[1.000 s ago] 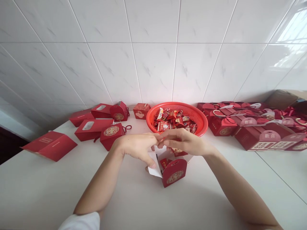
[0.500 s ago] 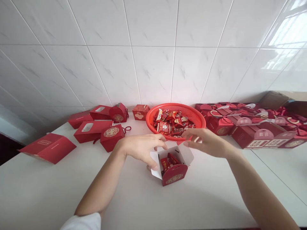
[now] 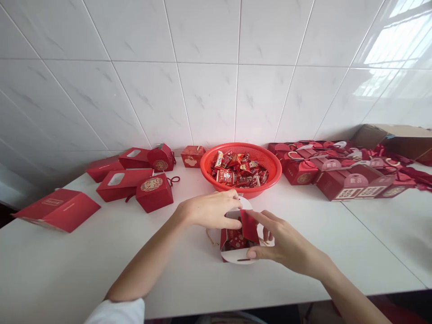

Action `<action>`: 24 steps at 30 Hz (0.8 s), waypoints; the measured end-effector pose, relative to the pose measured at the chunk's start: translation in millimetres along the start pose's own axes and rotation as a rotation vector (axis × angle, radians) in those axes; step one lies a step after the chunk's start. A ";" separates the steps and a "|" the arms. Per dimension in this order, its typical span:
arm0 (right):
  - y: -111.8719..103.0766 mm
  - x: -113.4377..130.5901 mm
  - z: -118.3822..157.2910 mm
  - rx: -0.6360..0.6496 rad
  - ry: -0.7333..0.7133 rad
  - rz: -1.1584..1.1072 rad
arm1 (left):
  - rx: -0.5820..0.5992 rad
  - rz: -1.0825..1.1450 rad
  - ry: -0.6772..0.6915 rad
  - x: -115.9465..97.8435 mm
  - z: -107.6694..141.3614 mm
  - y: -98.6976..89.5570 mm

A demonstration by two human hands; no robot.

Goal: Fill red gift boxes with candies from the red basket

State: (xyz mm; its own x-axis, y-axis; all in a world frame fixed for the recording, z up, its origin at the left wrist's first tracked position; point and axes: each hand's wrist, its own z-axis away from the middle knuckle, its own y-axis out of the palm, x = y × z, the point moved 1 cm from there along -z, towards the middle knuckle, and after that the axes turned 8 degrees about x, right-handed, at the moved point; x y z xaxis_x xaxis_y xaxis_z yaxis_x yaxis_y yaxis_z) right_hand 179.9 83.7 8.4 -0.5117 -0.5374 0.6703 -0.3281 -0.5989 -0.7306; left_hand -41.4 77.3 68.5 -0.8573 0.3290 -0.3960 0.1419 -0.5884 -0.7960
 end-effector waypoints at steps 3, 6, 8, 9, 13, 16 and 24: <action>8.7 -5.9 2.6 0.016 -0.034 0.019 | -0.025 0.017 -0.001 -2.1 0.7 -0.1; 12.1 -11.8 4.7 0.036 -0.041 -0.010 | -0.056 0.040 0.084 -1.2 6.8 -4.8; 12.3 -15.9 5.8 0.041 -0.048 -0.040 | -0.056 0.062 0.139 0.6 10.7 -7.5; 12.1 -17.9 6.3 0.043 -0.054 -0.053 | -0.051 0.068 0.150 1.4 11.5 -8.0; 10.4 -25.4 7.1 0.037 -0.075 -0.077 | -0.063 -0.016 0.026 0.6 5.5 -3.4; 8.5 -28.4 7.2 0.027 -0.113 -0.067 | -0.122 -0.104 -0.163 -2.1 -1.9 2.4; 9.1 -32.5 1.7 -0.156 -0.084 -0.161 | -0.199 -0.073 -0.033 -6.1 -3.6 -0.6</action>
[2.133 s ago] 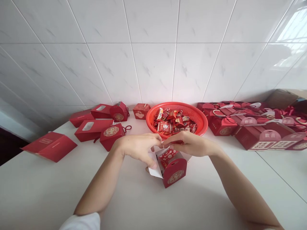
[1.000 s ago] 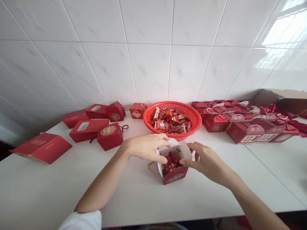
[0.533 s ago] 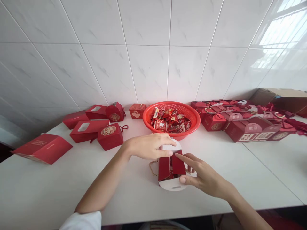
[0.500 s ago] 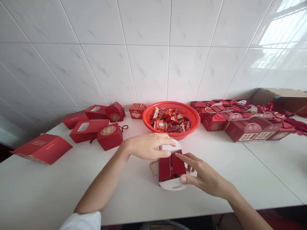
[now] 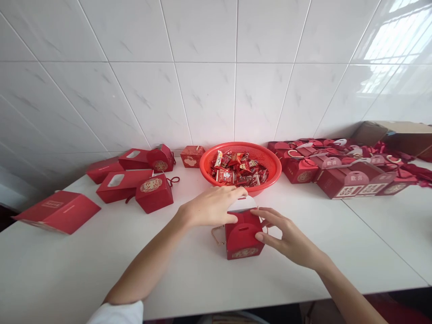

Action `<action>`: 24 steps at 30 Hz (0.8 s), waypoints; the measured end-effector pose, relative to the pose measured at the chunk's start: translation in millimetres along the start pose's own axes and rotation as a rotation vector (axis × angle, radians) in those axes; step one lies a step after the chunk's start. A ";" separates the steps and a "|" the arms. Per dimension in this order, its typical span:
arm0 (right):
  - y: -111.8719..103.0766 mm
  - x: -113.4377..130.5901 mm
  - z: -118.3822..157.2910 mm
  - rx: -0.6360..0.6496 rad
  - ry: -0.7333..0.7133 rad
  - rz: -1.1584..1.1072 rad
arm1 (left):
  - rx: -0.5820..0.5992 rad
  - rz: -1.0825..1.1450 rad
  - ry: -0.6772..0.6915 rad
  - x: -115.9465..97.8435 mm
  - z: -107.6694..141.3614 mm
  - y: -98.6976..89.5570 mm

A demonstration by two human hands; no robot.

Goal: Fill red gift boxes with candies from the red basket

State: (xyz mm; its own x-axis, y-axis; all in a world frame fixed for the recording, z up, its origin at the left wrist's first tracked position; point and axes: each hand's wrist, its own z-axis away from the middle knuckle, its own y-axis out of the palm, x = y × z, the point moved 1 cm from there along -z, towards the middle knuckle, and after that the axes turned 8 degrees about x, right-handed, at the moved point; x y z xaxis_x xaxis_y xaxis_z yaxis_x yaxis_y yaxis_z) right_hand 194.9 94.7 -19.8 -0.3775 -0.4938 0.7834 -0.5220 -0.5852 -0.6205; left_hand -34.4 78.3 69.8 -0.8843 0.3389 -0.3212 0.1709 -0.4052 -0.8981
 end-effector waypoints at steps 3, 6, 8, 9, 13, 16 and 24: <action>0.7 -3.8 -2.7 -0.122 0.021 -0.027 | 0.004 0.109 0.063 -3.5 -0.6 -2.7; 0.1 -9.1 -5.1 -0.167 0.071 -0.022 | 0.071 0.131 0.095 -4.2 -2.3 -0.7; -1.5 -13.3 -7.6 -0.145 0.078 -0.025 | 0.116 0.058 0.082 -2.7 -4.3 2.5; -2.9 -15.5 -9.3 -0.124 0.075 -0.027 | 0.125 0.019 0.066 -1.8 -5.4 4.2; -10.6 -21.4 -18.6 0.020 0.063 -0.097 | 0.120 -0.024 -0.014 -3.2 -5.7 9.1; -14.5 -22.7 -26.4 0.119 0.082 -0.229 | 0.133 -0.038 -0.085 -10.4 0.8 12.0; -19.4 -22.5 -40.1 0.160 0.110 -0.336 | 0.108 0.042 -0.169 -16.1 13.8 31.5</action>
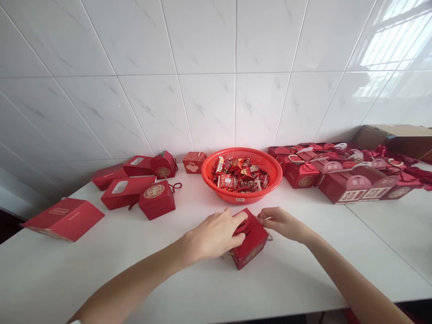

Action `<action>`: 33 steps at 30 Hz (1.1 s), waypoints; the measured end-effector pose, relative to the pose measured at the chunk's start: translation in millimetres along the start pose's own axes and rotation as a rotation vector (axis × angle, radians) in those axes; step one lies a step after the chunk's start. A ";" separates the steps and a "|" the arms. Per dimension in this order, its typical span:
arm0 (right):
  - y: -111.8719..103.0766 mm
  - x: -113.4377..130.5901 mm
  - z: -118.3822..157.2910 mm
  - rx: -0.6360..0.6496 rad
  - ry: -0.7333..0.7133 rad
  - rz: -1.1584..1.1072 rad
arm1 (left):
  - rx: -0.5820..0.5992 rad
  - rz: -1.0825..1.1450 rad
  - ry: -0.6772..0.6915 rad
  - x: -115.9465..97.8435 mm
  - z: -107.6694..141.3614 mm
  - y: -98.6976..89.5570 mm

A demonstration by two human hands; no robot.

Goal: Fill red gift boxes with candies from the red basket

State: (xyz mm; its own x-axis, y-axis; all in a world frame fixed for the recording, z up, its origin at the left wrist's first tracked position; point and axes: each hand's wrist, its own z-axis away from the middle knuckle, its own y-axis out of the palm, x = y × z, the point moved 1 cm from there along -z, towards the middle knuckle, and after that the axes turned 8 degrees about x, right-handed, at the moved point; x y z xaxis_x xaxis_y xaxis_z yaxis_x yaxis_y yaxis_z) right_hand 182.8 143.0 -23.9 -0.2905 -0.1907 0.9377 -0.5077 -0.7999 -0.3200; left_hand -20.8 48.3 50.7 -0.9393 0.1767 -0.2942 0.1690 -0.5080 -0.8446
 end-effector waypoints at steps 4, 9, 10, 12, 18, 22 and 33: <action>-10.4 12.3 3.1 -0.009 -0.019 -0.299 | -0.056 0.157 0.038 4.3 -8.4 5.8; -13.9 36.3 13.0 -0.060 -0.138 -0.448 | -0.098 0.264 0.101 6.7 -20.7 7.6; -13.9 41.1 15.8 -0.053 -0.153 -0.433 | -0.101 0.272 0.119 7.8 -22.2 6.7; -15.2 50.0 22.4 -0.044 -0.179 -0.372 | -0.106 0.294 0.172 10.7 -23.3 2.0; -26.4 71.7 41.3 -0.120 -0.204 -0.176 | -0.033 0.729 0.188 14.5 -6.9 -31.7; -21.1 86.3 43.6 -0.214 -0.191 -0.023 | -0.127 1.022 0.381 -1.8 7.7 -51.4; -12.6 73.9 38.5 -0.301 -0.162 0.240 | -0.046 0.171 0.255 1.6 -5.7 -22.7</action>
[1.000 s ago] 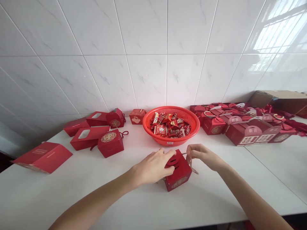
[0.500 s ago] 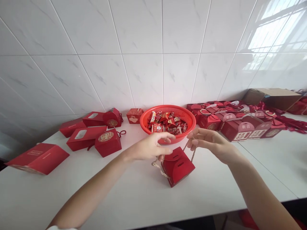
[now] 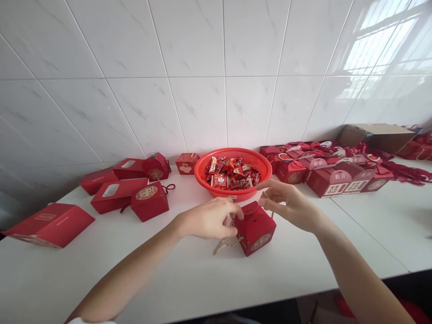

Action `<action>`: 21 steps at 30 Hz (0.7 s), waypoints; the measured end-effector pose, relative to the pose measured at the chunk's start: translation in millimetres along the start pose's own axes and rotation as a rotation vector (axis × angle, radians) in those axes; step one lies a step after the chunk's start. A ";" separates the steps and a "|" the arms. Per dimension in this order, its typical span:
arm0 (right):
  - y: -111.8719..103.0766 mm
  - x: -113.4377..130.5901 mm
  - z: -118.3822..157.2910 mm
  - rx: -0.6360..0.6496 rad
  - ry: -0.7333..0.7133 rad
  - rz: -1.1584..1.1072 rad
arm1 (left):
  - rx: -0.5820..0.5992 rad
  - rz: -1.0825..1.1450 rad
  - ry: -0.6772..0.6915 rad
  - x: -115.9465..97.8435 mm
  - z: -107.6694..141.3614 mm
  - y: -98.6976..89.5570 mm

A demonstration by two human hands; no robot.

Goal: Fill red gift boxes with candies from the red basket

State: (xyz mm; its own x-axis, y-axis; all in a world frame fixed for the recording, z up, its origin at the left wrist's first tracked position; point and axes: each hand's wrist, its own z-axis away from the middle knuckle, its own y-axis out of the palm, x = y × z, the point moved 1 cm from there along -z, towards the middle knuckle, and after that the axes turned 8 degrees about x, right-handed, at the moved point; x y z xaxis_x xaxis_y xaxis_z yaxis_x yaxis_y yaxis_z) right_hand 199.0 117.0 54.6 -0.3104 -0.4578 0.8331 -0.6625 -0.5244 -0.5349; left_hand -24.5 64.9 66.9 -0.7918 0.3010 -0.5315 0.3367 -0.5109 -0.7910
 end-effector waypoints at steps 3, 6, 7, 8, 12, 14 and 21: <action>-1.1 -4.7 2.4 0.021 0.035 -0.014 | 0.097 -0.059 -0.079 10.3 1.7 10.6; -0.3 -7.3 2.8 0.009 0.077 -0.028 | 0.091 -0.087 -0.235 22.3 -0.4 19.2; 0.3 -7.6 2.5 0.006 0.085 -0.029 | 0.073 -0.081 -0.276 27.0 -2.7 22.3; 1.1 -7.6 2.0 0.004 0.088 -0.029 | 0.051 -0.060 -0.303 32.0 -5.8 25.8; 5.8 -6.5 0.5 0.014 0.077 -0.016 | 0.051 0.090 -0.269 51.1 -23.6 43.8; 7.3 -7.3 0.9 0.020 0.071 -0.014 | 0.070 0.123 -0.222 57.9 -30.3 49.3; -2.5 -10.5 3.2 -0.092 0.045 -0.159 | 0.153 0.694 0.000 41.7 -10.9 6.3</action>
State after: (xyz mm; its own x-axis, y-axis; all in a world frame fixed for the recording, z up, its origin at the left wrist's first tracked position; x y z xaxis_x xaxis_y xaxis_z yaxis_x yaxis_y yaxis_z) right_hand 206.1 120.8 46.8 -0.2256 -0.3410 0.9126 -0.7647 -0.5184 -0.3827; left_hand -49.8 83.0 36.5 -0.4207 -0.1346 -0.8971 0.6877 -0.6923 -0.2187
